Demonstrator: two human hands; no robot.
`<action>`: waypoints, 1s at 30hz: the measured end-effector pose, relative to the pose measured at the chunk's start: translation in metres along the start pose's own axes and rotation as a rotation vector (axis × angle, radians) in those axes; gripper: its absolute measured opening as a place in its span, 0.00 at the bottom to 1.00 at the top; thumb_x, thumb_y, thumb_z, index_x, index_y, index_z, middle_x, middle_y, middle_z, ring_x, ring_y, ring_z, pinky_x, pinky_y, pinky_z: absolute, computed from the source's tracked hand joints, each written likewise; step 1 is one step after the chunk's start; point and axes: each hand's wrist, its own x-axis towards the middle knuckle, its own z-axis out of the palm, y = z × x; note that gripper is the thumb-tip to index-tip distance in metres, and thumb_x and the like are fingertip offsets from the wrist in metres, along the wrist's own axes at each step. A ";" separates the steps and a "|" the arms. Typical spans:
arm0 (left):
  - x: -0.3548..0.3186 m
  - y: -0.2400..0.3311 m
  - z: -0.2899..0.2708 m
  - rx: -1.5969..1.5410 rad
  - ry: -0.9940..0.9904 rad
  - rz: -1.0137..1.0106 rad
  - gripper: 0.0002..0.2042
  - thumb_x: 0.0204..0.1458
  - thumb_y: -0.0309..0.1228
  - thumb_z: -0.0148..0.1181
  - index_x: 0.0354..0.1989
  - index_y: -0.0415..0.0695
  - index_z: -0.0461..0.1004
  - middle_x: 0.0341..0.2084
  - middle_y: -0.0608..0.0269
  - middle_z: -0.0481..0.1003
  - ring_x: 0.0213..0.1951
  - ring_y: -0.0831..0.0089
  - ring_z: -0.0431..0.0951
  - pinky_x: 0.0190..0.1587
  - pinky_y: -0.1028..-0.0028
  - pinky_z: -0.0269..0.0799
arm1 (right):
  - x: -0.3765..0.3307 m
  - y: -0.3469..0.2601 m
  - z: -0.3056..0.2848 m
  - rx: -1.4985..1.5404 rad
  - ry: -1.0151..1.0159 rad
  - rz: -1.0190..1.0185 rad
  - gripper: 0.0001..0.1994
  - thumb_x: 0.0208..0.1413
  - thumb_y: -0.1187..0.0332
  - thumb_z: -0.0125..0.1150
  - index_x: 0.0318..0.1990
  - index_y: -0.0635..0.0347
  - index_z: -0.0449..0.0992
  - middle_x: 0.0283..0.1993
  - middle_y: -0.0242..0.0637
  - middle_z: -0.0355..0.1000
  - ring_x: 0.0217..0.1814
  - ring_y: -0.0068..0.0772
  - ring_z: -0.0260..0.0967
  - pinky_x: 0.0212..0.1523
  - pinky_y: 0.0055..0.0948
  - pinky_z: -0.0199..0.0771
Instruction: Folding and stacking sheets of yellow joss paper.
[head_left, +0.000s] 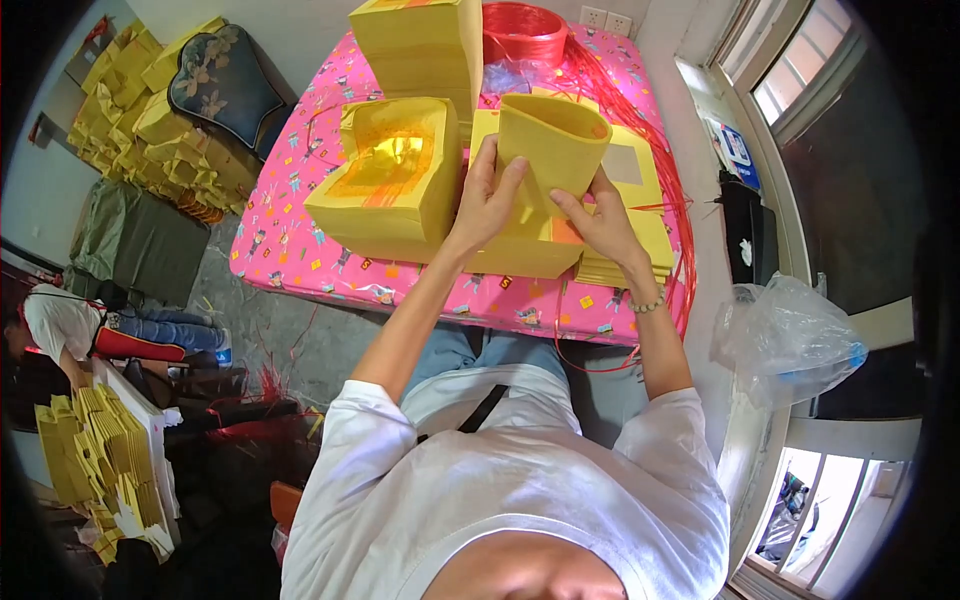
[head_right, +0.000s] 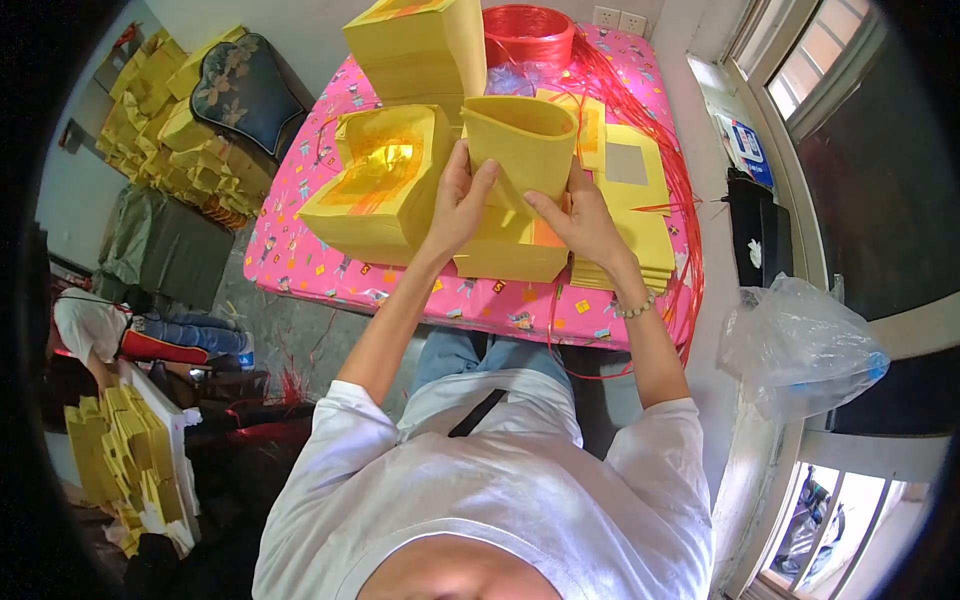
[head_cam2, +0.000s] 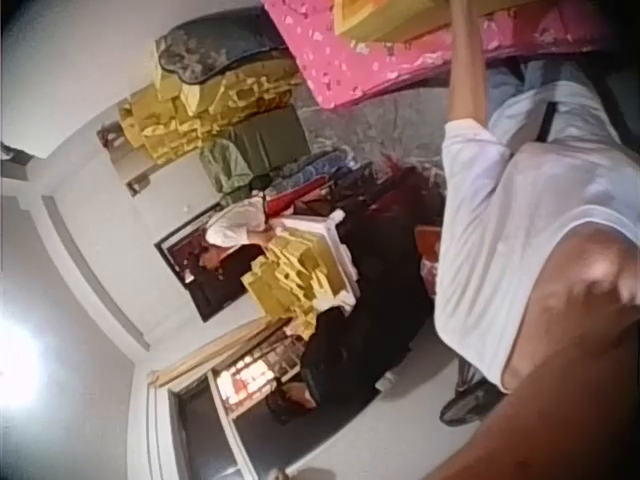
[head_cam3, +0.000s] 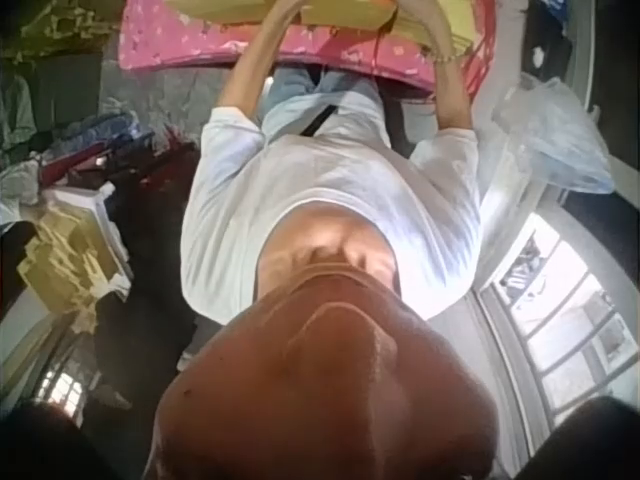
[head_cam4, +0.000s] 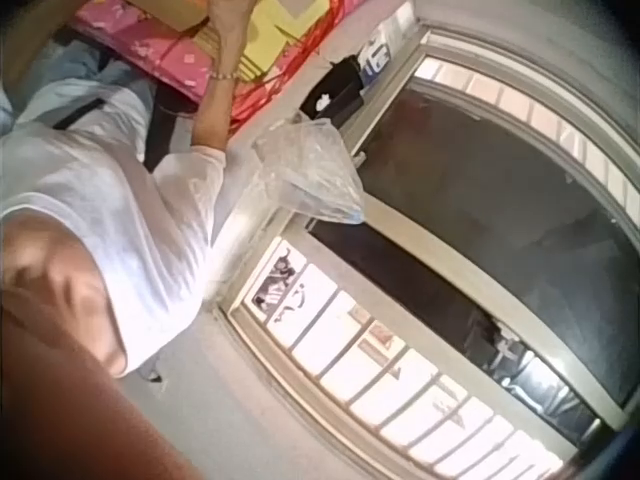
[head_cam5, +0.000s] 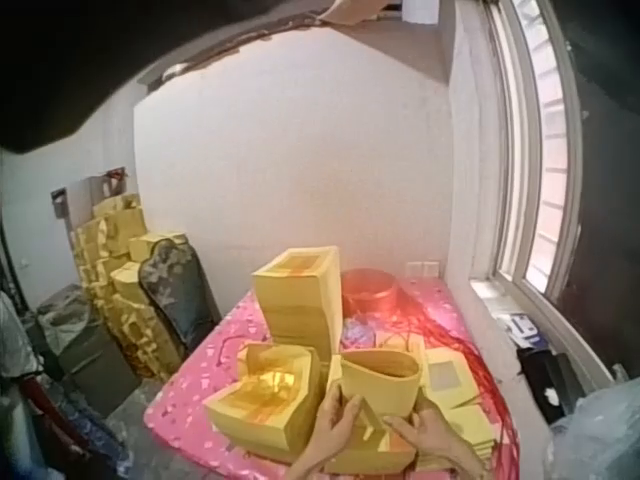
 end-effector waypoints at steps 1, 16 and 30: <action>0.000 -0.002 0.000 -0.015 0.006 -0.012 0.11 0.61 0.27 0.49 0.51 0.38 0.63 0.44 0.63 0.68 0.48 0.79 0.66 0.53 0.76 0.62 | -0.001 0.002 0.001 0.001 -0.002 0.002 0.27 0.56 0.69 0.60 0.62 0.64 0.58 0.56 0.42 0.67 0.59 0.32 0.64 0.57 0.30 0.64; 0.014 0.002 -0.004 0.006 -0.017 -0.094 0.11 0.62 0.29 0.48 0.49 0.38 0.66 0.42 0.64 0.73 0.45 0.81 0.71 0.49 0.77 0.67 | 0.016 0.007 0.002 0.237 0.110 0.041 0.22 0.56 0.69 0.61 0.57 0.67 0.64 0.51 0.39 0.71 0.50 0.23 0.69 0.49 0.24 0.71; 0.029 0.023 0.002 -0.067 0.038 -0.678 0.14 0.61 0.35 0.51 0.50 0.41 0.68 0.41 0.66 0.74 0.42 0.78 0.73 0.44 0.77 0.70 | 0.022 -0.006 -0.002 0.505 0.141 0.382 0.19 0.57 0.65 0.61 0.50 0.70 0.71 0.45 0.40 0.74 0.43 0.24 0.73 0.44 0.23 0.74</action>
